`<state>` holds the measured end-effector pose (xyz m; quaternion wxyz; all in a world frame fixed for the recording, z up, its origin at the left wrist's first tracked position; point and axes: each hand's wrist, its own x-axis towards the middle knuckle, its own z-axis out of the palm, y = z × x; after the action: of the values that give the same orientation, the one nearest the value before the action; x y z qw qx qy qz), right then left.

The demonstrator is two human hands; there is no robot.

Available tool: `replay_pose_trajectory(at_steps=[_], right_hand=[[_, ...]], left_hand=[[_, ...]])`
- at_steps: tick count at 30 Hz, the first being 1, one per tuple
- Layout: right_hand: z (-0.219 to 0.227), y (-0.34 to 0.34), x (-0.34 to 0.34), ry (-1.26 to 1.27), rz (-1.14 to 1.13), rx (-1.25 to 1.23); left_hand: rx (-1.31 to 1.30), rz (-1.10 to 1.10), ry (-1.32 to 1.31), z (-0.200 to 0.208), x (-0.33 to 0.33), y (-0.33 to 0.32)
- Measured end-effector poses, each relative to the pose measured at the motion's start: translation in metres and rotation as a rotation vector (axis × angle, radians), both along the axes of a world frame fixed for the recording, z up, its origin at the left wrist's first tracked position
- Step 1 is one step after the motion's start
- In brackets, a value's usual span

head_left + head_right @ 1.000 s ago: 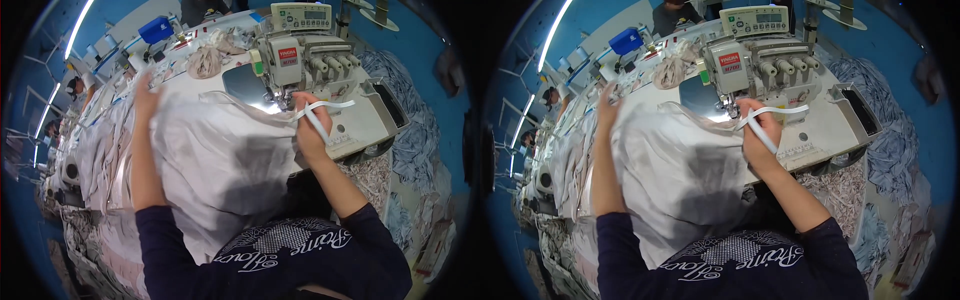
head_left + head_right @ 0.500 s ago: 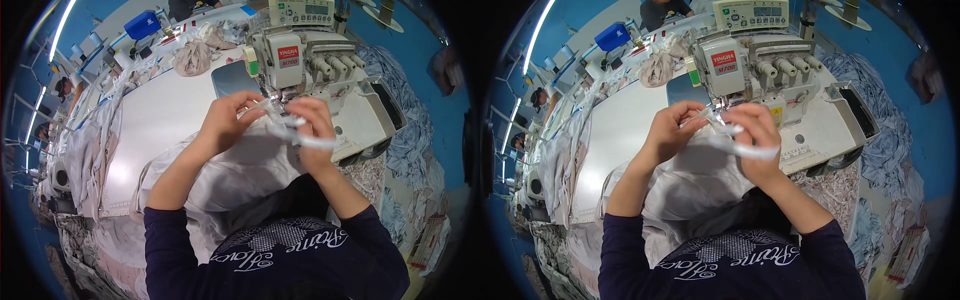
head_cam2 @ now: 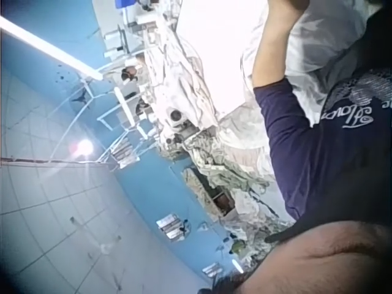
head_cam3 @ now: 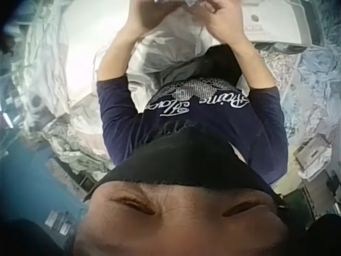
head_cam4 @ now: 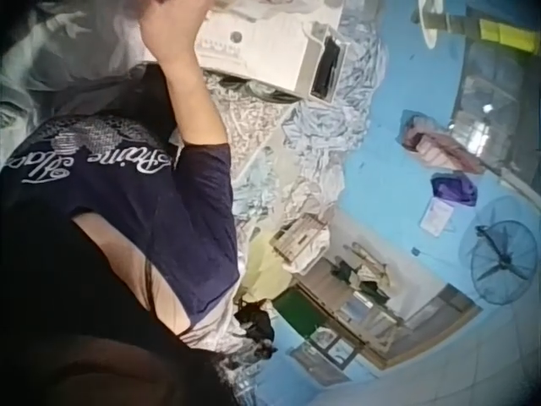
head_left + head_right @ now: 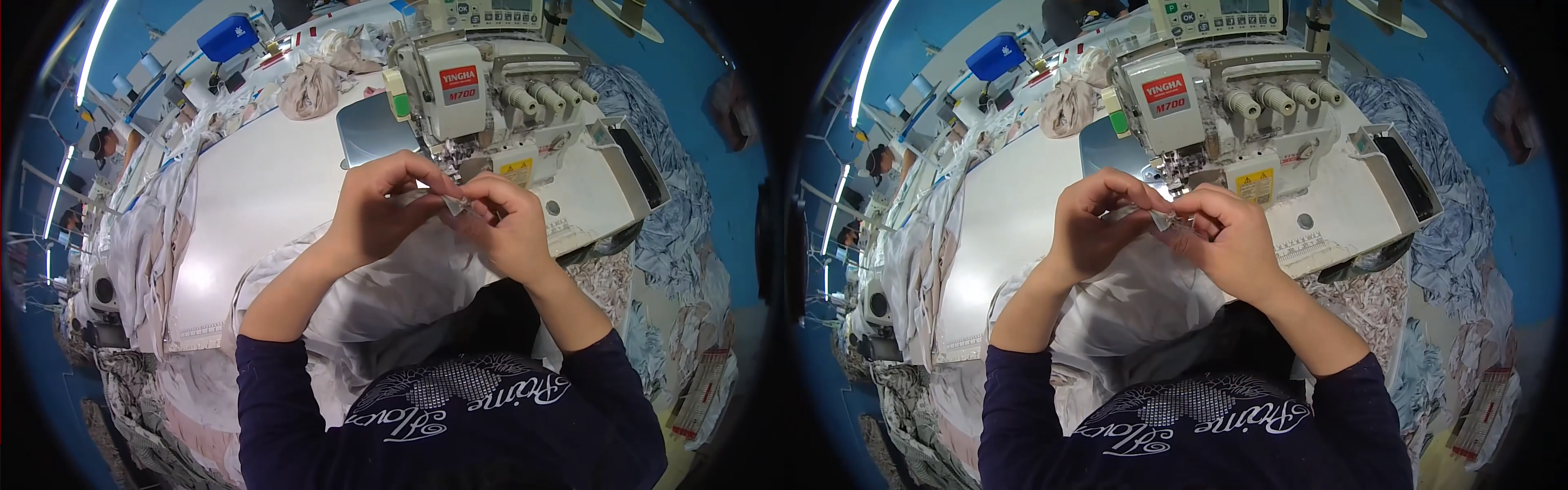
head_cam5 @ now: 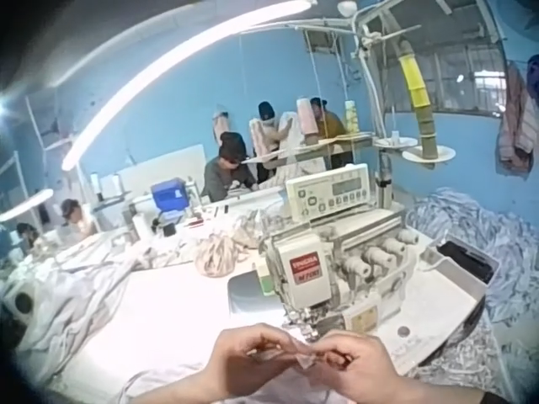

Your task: Sewing pieces of white fabric together using an industrial sewing machine to create pillow casings.

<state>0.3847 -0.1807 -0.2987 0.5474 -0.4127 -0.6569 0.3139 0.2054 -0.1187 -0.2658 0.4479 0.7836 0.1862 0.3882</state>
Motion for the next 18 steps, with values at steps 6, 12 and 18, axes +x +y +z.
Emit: replay_pose_trajectory(at_steps=[6, 12, 18], right_hand=[[-0.008, 0.001, -0.006, 0.259, 0.047, -0.077], [-0.008, 0.002, 0.006, 0.239, 0.098, -0.071], [-0.008, 0.002, 0.004, 0.322, 0.167, 0.004]], left_hand=[[-0.456, -0.134, -0.316, -0.012, 0.000, 0.005], [-0.044, 0.027, -0.133, -0.012, 0.000, 0.004], [0.104, 0.130, 0.072, -0.006, -0.002, 0.002]])
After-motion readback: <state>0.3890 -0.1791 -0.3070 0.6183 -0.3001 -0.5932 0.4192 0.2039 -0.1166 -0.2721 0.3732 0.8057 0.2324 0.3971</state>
